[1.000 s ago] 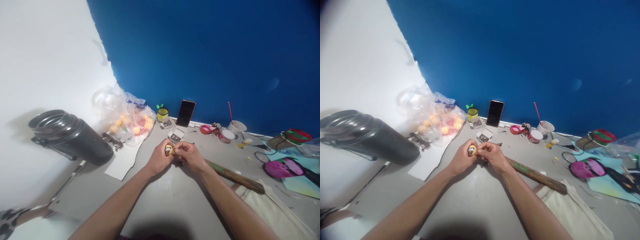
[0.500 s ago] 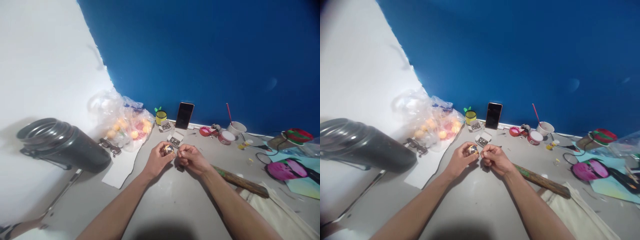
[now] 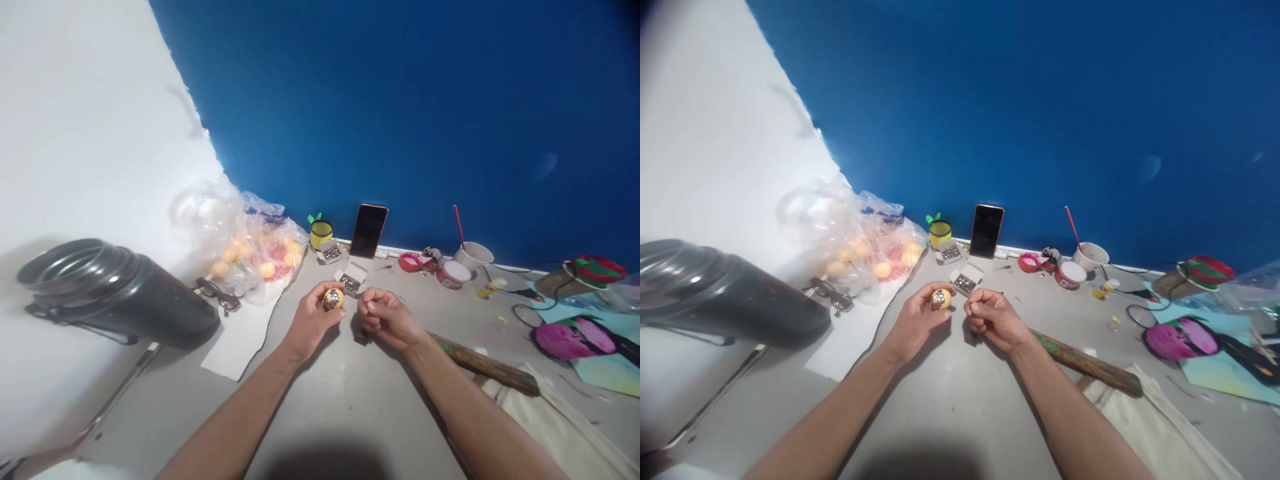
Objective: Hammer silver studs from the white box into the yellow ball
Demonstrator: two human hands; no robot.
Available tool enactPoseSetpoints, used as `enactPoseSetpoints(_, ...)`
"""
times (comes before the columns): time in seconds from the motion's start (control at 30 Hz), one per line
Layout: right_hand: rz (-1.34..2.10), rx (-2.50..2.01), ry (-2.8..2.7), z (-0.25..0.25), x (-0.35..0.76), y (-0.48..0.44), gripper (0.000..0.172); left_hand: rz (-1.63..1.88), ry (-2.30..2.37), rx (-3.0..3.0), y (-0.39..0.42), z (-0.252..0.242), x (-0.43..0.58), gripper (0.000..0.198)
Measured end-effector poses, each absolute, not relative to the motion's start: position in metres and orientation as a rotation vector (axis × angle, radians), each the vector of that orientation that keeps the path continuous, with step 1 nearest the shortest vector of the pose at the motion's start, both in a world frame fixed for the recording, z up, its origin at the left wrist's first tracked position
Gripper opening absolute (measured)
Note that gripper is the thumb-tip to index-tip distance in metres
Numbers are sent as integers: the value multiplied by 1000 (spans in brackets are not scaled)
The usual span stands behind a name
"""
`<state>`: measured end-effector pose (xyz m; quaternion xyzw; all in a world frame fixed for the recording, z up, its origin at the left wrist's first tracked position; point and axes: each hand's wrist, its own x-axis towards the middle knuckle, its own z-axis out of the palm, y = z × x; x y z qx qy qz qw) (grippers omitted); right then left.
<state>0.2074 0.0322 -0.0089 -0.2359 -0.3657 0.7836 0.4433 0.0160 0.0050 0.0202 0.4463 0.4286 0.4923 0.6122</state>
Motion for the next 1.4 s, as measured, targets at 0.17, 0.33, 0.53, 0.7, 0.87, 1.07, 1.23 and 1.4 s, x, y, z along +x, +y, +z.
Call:
enactPoseSetpoints(0.17,1842,-776,-969,0,201,30,35,1055,1156,1233,1,21,19,31)
enactPoseSetpoints(0.33,1765,-898,-1081,5,195,25,34,1020,1397,1512,-2,21,23,14)
enactPoseSetpoints(0.53,1719,-953,-1179,13,189,20,30,975,1468,1737,-3,18,23,15)
enactPoseSetpoints(0.7,1699,-987,-1244,18,188,18,26,963,1455,1842,-3,13,21,27)
enactPoseSetpoints(0.87,1701,-1001,-1241,16,187,17,25,946,1466,1868,-3,10,20,24)
enactPoseSetpoints(1.07,1708,-1007,-1222,15,186,18,26,937,1482,1885,-4,10,21,21)
enactPoseSetpoints(1.23,1742,-972,-1185,11,186,19,26,916,1508,1891,-4,12,23,18)
enactPoseSetpoints(1.4,1742,-1005,-1187,10,187,19,27,905,1522,1909,-5,12,23,20)
